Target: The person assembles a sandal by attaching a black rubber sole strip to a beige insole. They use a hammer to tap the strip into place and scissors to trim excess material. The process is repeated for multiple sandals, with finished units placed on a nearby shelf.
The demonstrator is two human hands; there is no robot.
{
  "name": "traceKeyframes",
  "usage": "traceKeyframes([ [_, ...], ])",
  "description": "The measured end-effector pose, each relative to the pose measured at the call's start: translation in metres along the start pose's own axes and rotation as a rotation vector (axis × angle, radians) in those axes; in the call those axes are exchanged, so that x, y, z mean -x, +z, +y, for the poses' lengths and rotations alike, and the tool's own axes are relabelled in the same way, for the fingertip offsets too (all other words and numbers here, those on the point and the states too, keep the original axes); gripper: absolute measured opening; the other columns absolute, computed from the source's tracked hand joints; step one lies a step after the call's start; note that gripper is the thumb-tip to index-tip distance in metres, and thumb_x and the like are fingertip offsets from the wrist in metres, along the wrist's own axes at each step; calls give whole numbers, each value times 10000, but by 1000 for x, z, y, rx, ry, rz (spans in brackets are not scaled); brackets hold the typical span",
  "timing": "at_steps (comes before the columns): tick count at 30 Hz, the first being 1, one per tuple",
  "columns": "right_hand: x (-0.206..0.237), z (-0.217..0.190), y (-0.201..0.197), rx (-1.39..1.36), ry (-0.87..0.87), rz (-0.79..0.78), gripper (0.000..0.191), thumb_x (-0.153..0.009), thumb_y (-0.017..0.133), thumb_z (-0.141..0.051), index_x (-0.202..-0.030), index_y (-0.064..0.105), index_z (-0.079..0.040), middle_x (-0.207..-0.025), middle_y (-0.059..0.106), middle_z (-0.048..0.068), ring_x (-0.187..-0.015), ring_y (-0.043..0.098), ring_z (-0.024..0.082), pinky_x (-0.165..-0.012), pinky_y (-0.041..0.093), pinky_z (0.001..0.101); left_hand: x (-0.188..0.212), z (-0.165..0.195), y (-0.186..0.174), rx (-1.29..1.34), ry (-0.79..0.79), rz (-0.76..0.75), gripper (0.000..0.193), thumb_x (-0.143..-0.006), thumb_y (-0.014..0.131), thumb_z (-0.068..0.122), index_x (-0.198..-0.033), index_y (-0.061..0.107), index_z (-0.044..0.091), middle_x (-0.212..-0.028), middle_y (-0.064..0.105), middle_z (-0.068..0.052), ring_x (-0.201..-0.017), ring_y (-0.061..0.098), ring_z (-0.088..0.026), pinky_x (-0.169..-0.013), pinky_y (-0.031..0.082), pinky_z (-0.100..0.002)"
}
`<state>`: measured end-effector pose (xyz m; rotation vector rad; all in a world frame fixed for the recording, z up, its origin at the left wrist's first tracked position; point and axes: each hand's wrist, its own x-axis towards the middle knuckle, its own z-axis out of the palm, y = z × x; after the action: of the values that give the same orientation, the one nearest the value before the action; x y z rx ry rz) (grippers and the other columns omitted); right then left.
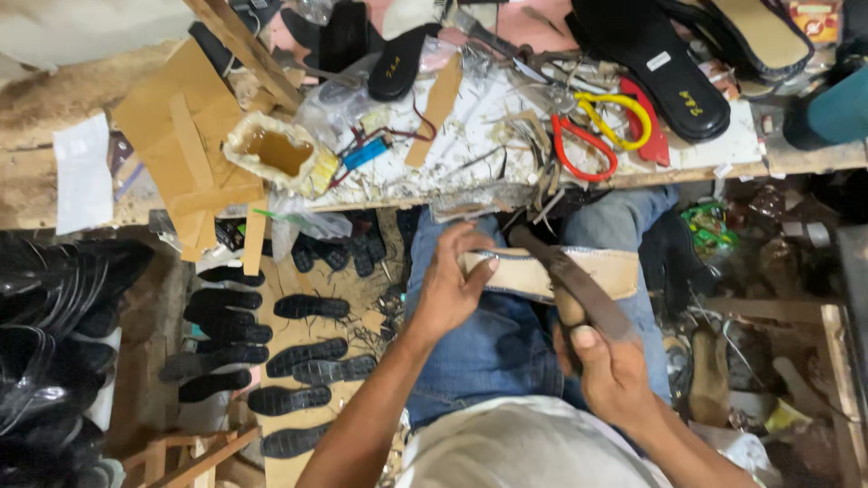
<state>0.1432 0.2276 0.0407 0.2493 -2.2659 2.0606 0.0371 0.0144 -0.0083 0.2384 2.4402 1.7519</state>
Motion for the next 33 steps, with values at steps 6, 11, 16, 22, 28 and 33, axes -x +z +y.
traceKeyframes([
  [6,-3,11,9,13,499,-4,572,-1002,450,-343,-1493,483,-51,-695,552,42,-474,473,116,-420,417,291,-1,-23,7,108,242,23,661,-929,706,-5,-1439,286,37,-1242,592,-164,-1127,673,-242,-939,551,-360],
  [11,-6,1,14,-68,458,-20,589,-1037,383,-398,-1564,415,-138,-661,495,33,-471,418,109,-419,376,267,1,-29,9,88,265,44,622,-962,718,-2,-1432,311,19,-1258,603,-178,-1153,659,-268,-1009,527,-390],
  [16,-15,-1,16,-91,420,28,577,-1037,397,-375,-1557,420,-124,-647,518,38,-467,444,106,-412,389,267,-5,-8,1,6,304,27,581,-954,684,39,-1425,345,15,-1216,637,-163,-1163,667,-277,-1016,519,-399],
  [22,5,17,-10,338,-88,-229,443,-1003,636,-272,-1402,608,-82,-1048,726,113,-920,695,185,-822,542,348,-5,16,-9,-206,322,-32,431,-1026,550,39,-1441,436,31,-1267,675,-132,-1220,624,-317,-1092,433,-454],
  [28,-17,43,-43,759,-25,406,535,-880,757,-225,-1352,599,-28,-1187,598,187,-1156,520,304,-1018,421,408,-8,49,-7,-943,565,-26,592,-795,592,32,-1375,575,151,-1316,651,-109,-1275,576,-304,-1115,322,-595],
  [33,-39,63,-65,430,329,381,521,-858,779,-222,-1327,646,-37,-1067,641,105,-954,648,184,-859,525,321,-7,67,27,-833,533,-205,507,-937,599,221,-1439,551,169,-1445,580,-145,-1360,529,-355,-1094,385,-530],
])
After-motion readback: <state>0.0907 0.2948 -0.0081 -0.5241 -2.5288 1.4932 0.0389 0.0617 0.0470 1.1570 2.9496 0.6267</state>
